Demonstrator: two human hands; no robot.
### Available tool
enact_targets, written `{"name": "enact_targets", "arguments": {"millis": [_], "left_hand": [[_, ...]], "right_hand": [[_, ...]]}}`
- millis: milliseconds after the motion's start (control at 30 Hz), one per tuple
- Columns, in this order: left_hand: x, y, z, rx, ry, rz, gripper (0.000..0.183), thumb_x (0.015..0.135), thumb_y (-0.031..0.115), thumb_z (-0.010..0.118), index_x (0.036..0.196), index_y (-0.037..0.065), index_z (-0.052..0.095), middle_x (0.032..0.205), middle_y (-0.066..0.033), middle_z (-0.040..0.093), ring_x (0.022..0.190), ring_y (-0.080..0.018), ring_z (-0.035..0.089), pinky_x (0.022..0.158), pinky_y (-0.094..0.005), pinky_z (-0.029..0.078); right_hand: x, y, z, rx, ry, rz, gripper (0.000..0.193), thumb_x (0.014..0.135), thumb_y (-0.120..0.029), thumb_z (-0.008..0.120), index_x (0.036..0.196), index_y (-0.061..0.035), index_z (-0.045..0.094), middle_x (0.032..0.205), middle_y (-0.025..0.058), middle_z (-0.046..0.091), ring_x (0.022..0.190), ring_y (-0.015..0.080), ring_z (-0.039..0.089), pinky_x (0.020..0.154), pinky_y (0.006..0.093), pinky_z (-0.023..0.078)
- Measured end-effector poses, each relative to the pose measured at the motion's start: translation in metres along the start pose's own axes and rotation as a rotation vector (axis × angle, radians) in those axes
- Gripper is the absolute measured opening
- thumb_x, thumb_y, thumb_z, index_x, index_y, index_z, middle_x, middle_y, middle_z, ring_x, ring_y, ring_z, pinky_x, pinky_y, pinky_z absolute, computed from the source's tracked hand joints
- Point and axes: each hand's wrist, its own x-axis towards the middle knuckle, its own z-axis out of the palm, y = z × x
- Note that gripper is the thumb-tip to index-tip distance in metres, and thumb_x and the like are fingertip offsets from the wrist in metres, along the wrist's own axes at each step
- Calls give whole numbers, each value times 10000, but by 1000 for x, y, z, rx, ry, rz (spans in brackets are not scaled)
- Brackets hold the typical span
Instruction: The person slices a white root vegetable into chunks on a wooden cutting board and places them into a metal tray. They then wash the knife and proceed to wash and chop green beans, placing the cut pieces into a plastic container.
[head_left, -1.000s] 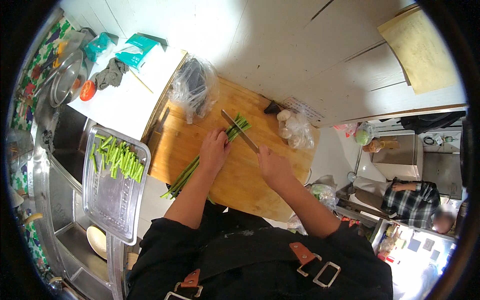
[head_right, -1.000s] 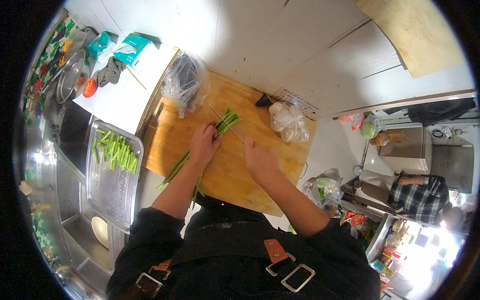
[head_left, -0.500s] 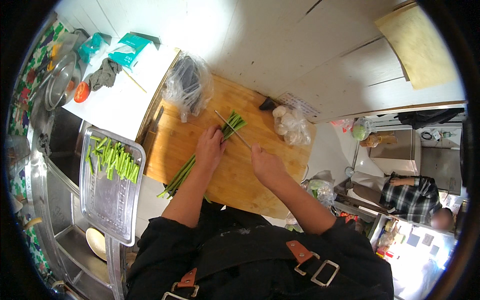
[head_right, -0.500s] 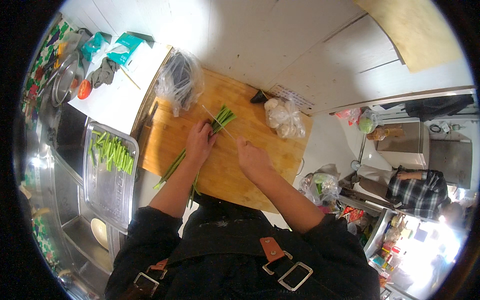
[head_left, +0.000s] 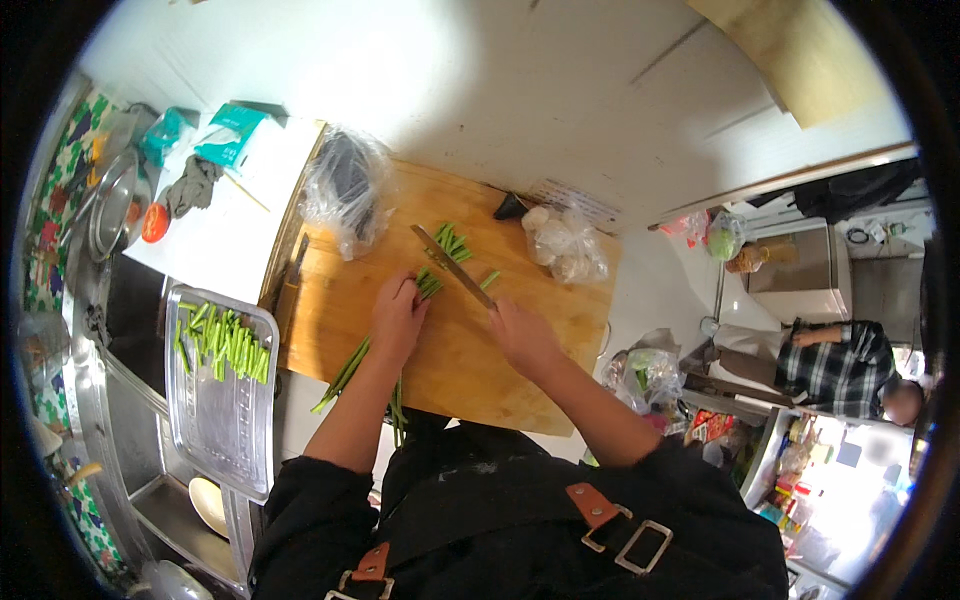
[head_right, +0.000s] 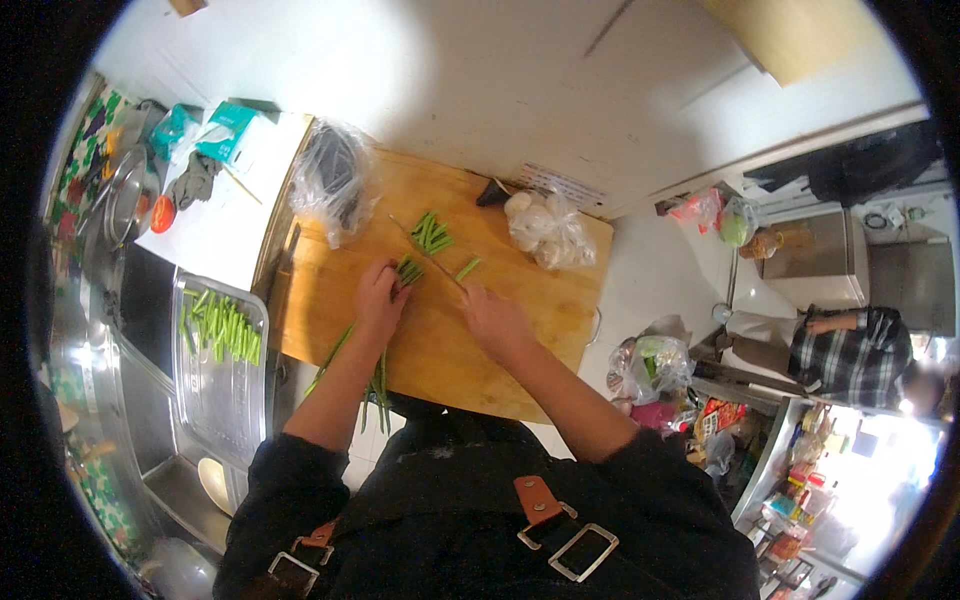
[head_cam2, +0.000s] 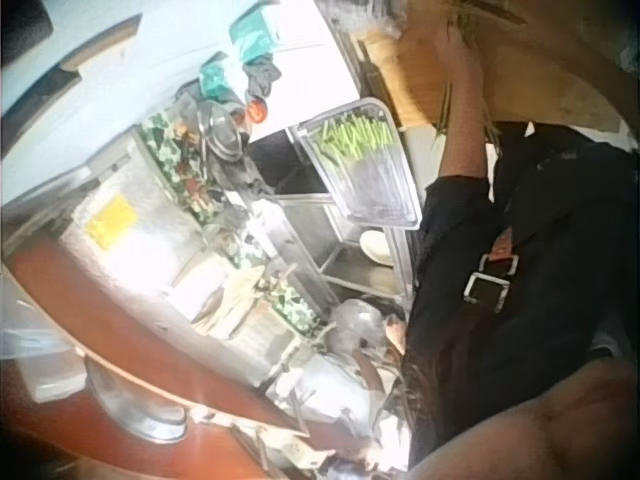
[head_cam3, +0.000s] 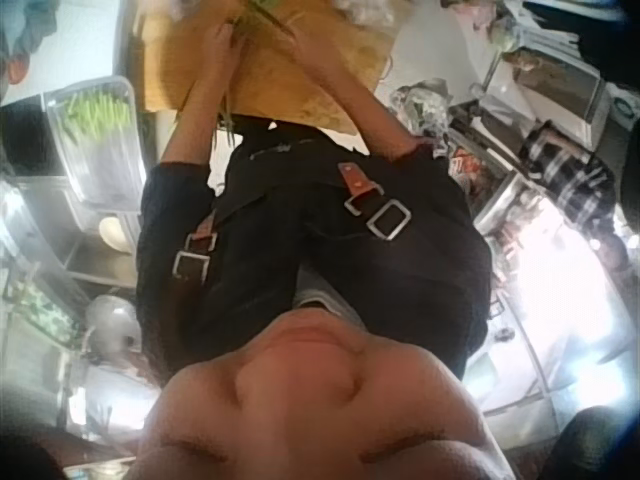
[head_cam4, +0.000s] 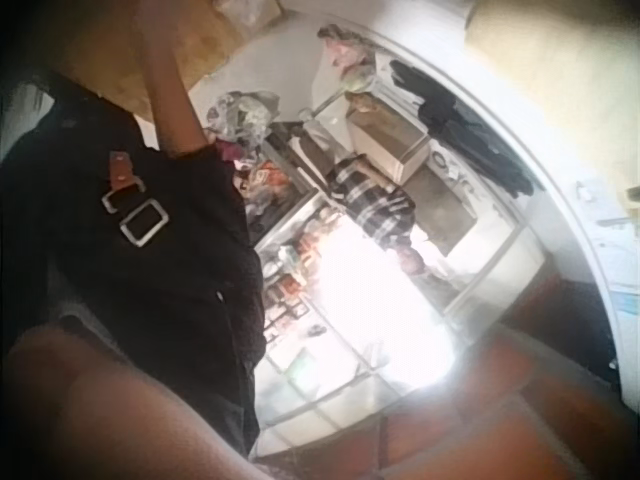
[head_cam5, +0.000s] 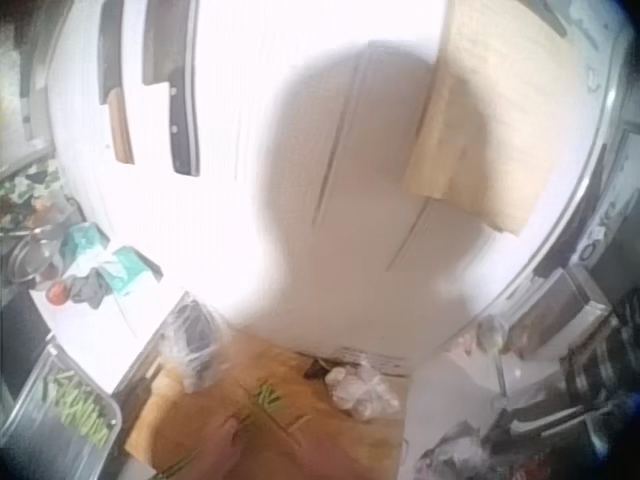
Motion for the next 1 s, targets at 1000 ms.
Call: {"name": "enact_targets", "arguments": {"millis": [1000], "left_hand": [[-45, 69, -41, 240, -106, 97, 403, 901, 345, 578, 1003, -40, 639, 929, -250, 626, 853, -365, 582, 733, -431, 461]], "right_hand": [[128, 38, 124, 501, 66, -512, 194, 852, -201, 498, 871, -26, 581, 935, 179, 624, 800, 369, 620, 643, 459, 489]]}}
